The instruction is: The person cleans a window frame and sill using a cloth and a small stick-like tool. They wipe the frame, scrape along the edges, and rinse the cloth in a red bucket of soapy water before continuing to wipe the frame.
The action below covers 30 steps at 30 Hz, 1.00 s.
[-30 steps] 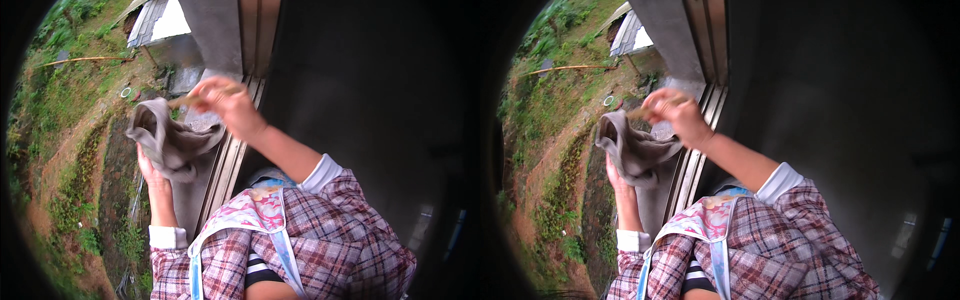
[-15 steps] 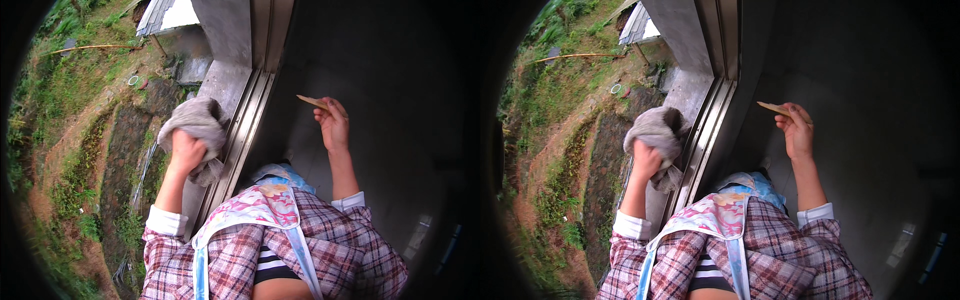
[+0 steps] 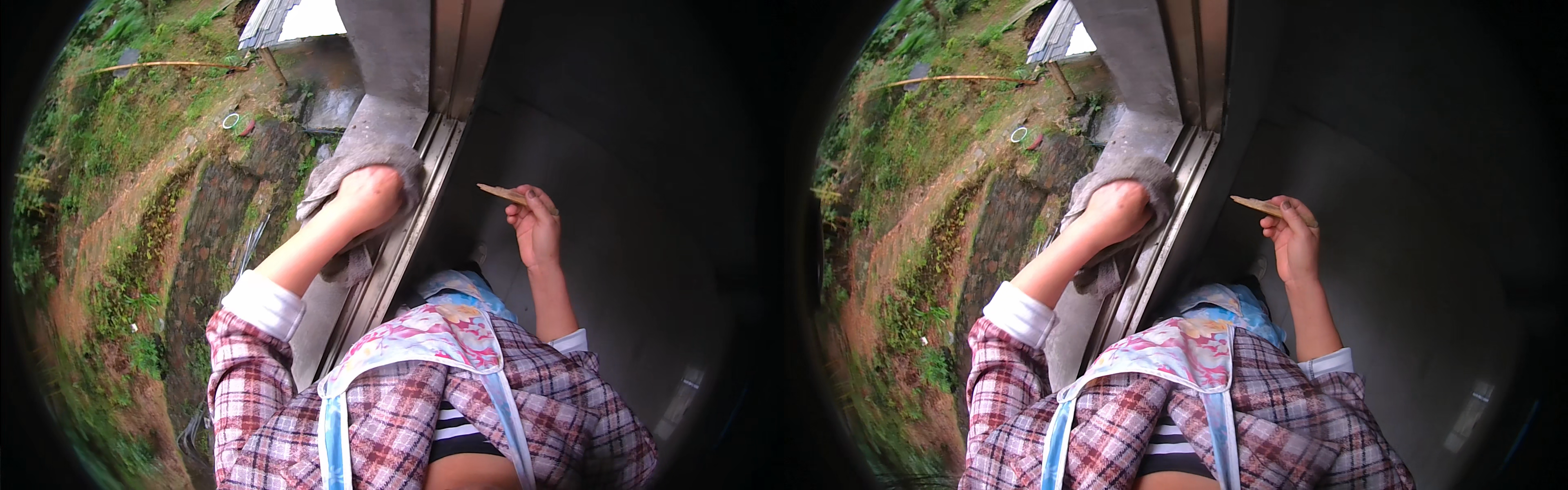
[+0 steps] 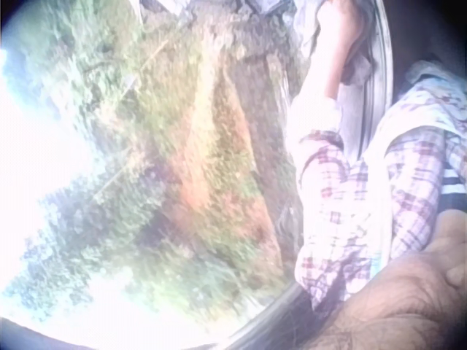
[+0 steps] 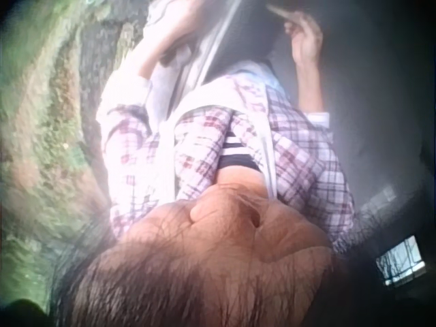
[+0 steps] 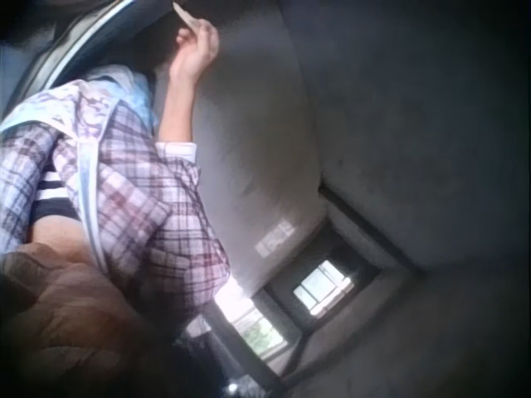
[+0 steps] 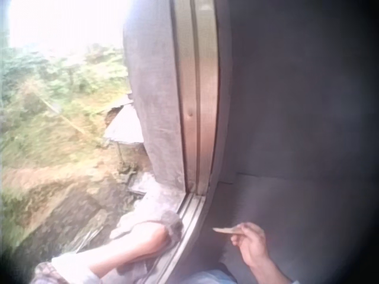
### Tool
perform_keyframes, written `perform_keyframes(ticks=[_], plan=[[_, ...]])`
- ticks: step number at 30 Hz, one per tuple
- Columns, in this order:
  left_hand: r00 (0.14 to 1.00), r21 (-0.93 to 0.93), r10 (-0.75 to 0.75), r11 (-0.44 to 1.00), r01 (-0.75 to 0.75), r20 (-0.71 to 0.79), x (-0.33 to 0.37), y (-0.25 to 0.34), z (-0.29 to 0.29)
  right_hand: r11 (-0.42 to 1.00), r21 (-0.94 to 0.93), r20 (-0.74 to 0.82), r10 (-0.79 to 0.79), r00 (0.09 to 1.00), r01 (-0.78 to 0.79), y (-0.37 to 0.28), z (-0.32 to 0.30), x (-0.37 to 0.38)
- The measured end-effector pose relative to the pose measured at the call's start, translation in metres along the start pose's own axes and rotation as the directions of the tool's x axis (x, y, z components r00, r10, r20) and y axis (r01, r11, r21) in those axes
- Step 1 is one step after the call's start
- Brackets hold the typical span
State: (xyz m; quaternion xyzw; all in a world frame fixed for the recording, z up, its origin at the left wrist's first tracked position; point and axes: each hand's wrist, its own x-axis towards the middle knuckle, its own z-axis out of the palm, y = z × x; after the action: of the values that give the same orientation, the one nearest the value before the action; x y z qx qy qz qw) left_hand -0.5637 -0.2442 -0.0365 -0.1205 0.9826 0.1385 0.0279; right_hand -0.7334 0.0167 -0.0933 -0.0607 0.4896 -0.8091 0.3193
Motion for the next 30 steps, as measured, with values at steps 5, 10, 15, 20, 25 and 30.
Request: perform_keyframes(ticks=[5, 10, 15, 20, 25, 30], plan=[[0.992, -0.020, -0.036, 0.999, 0.034, -0.123, 0.042, 0.010, 0.010, 1.000, -0.012, 0.019, 0.001, 1.000, -0.001, -0.003, 0.012, -0.008], [0.659, -0.511, -0.381, 0.860, -0.007, -0.649, 0.078, -0.048, 0.035, 1.000, -0.024, 0.032, -0.005, 0.999, 0.005, -0.003, 0.007, -0.007], [0.762, -0.404, -0.312, 0.912, 0.073, -0.567, 0.044, -0.090, 0.011, 1.000, -0.020, -0.020, 0.004, 1.000, -0.005, 0.006, -0.011, -0.004], [0.911, -0.275, 0.005, 0.953, -0.129, -0.413, 0.051, 0.040, -0.050, 0.997, 0.020, -0.049, 0.069, 0.996, -0.068, 0.013, -0.013, 0.002], [0.972, -0.200, 0.059, 0.974, -0.106, -0.227, 0.075, 0.056, 0.032, 0.999, 0.000, -0.014, 0.050, 0.999, -0.050, 0.007, 0.004, 0.002], [0.869, -0.095, 0.042, 0.990, -0.101, -0.494, 0.091, 0.077, 0.047, 0.999, -0.006, -0.091, 0.042, 0.995, -0.042, 0.007, -0.018, 0.006]])
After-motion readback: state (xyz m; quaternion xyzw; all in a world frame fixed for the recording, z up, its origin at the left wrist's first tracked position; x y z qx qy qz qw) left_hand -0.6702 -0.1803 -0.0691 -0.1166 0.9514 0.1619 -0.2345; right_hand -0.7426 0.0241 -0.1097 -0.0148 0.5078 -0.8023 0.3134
